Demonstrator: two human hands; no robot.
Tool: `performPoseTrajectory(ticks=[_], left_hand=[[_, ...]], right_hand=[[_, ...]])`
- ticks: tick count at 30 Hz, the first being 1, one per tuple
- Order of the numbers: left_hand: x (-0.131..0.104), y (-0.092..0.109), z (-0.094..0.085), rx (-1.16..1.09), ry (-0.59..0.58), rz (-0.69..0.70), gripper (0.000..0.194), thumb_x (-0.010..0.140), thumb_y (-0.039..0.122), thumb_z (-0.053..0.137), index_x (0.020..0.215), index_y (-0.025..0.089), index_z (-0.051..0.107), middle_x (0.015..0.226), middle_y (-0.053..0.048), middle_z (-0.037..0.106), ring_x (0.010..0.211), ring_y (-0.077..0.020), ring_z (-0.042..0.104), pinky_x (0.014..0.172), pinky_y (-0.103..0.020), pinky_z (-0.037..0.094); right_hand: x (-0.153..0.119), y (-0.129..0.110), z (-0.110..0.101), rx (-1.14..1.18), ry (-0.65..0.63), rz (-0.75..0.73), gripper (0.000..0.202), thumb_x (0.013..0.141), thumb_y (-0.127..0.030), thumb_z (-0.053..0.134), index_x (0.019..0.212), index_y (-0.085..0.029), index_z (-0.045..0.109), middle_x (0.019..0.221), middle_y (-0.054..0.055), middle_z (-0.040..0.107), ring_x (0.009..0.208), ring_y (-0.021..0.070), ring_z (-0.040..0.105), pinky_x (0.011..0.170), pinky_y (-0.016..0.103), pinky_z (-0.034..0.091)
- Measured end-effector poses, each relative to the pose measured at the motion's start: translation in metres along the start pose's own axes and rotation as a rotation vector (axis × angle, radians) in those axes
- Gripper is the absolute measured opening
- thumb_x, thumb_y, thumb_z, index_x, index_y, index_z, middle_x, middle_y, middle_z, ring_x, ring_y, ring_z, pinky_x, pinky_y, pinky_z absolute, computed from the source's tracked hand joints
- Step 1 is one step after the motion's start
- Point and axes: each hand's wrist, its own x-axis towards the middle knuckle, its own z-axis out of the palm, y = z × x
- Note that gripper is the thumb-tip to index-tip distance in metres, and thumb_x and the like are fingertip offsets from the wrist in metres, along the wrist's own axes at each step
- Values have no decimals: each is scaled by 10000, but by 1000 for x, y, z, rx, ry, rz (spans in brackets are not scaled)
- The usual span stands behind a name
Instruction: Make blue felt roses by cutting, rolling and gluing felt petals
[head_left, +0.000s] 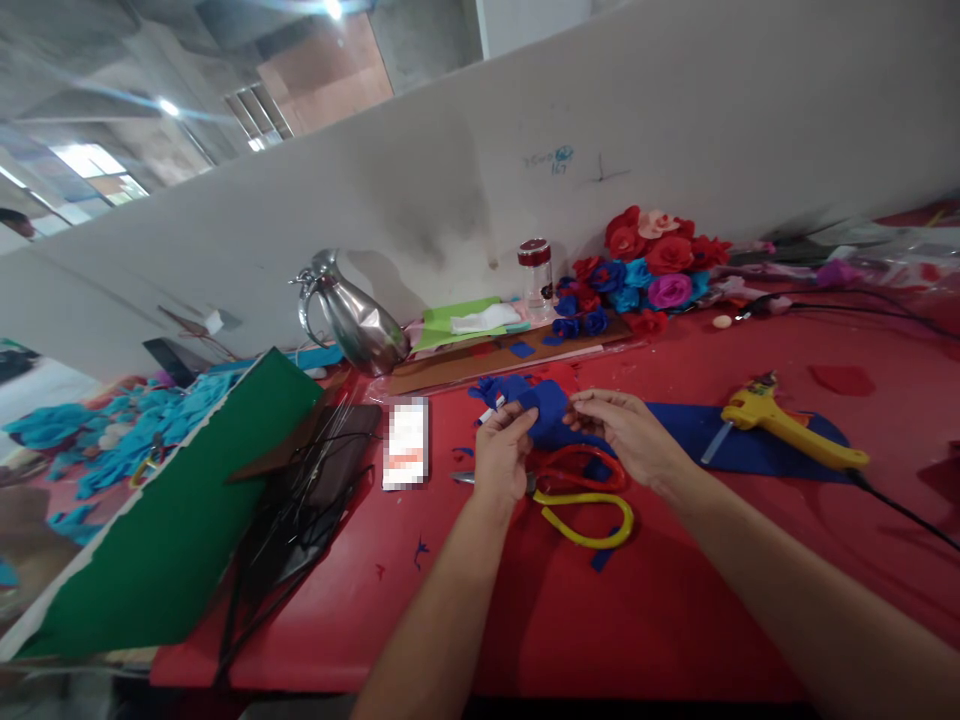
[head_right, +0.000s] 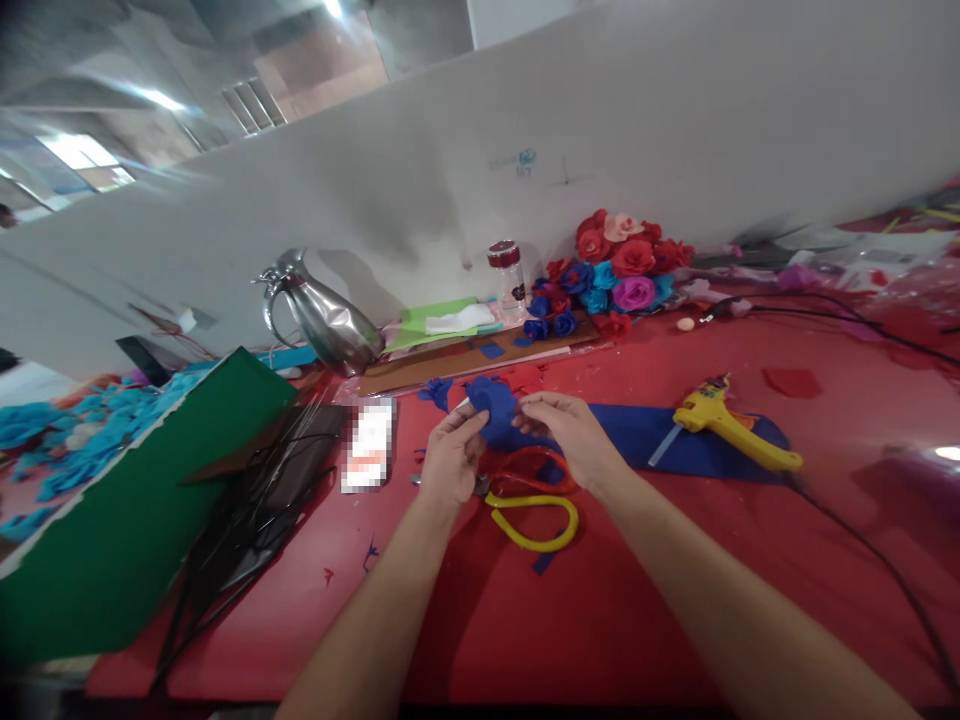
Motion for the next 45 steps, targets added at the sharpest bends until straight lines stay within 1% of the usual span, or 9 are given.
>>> performPoseTrajectory(ticks=[7, 13, 18, 23, 30, 34, 37, 41, 45], left_hand=[[-1, -1, 1, 29, 6, -6, 391, 448, 240, 867, 740, 119, 638, 517, 88, 493, 381, 16, 279, 403, -176, 199], [-1, -1, 0, 10, -52, 0, 373, 479, 258, 865, 737, 117, 636, 458, 113, 415, 364, 14, 249, 397, -174, 178], [0, -3, 0, 9, -12, 19, 358, 477, 244, 865, 683, 143, 590, 455, 123, 375, 363, 9, 237, 400, -179, 174], [-3, -3, 2, 29, -39, 78, 355, 467, 276, 874, 686, 143, 629, 456, 108, 410, 385, 1, 239, 421, -193, 164], [-7, -2, 5, 25, -62, 127, 318, 454, 273, 888, 681, 138, 711, 474, 86, 483, 415, -16, 317, 463, -203, 279], [-6, -3, 5, 16, -8, 153, 297, 438, 256, 885, 672, 152, 734, 568, 43, 602, 492, -56, 473, 533, -218, 405], [-7, -6, 6, 34, -20, 173, 241, 469, 241, 864, 671, 165, 758, 675, 0, 685, 594, -102, 572, 608, -244, 473], [-11, -11, 6, 133, -87, 190, 176, 555, 219, 817, 724, 181, 791, 717, -12, 704, 704, -125, 608, 707, -248, 490], [-12, -17, 1, 230, -128, 203, 198, 632, 258, 777, 819, 196, 802, 639, 11, 642, 755, -142, 611, 728, -248, 476]], right_hand=[[0, 1, 2, -105, -16, -51, 289, 607, -459, 740, 731, -206, 676, 687, 19, 699, 652, 163, 629, 670, 307, 484], [1, 3, 2, -65, 24, -79, 270, 588, -441, 746, 709, -208, 684, 663, 13, 691, 638, 162, 618, 673, 316, 490], [2, 5, 1, -96, 34, -104, 284, 582, -440, 751, 725, -207, 672, 665, 6, 673, 640, 162, 611, 674, 318, 494], [4, 4, -1, -148, 52, -128, 233, 598, -410, 714, 716, -216, 664, 648, -11, 651, 623, 157, 586, 651, 309, 481], [5, 6, 0, -142, 86, -135, 211, 608, -388, 674, 728, -217, 645, 653, -13, 643, 608, 149, 566, 632, 301, 471], [-3, 3, 3, -237, 168, -302, 178, 653, -360, 681, 736, -224, 601, 667, -10, 635, 601, 143, 558, 615, 286, 463], [-15, -1, 11, -349, 140, -405, 124, 715, -336, 659, 726, -220, 614, 679, 1, 649, 613, 148, 568, 636, 290, 471], [-22, 1, 19, -366, 72, -398, 147, 740, -363, 649, 732, -217, 630, 727, 24, 682, 671, 170, 605, 650, 293, 487], [-18, 5, 18, -309, 71, -351, 188, 732, -388, 653, 732, -201, 634, 712, 31, 686, 633, 164, 605, 629, 291, 491]])
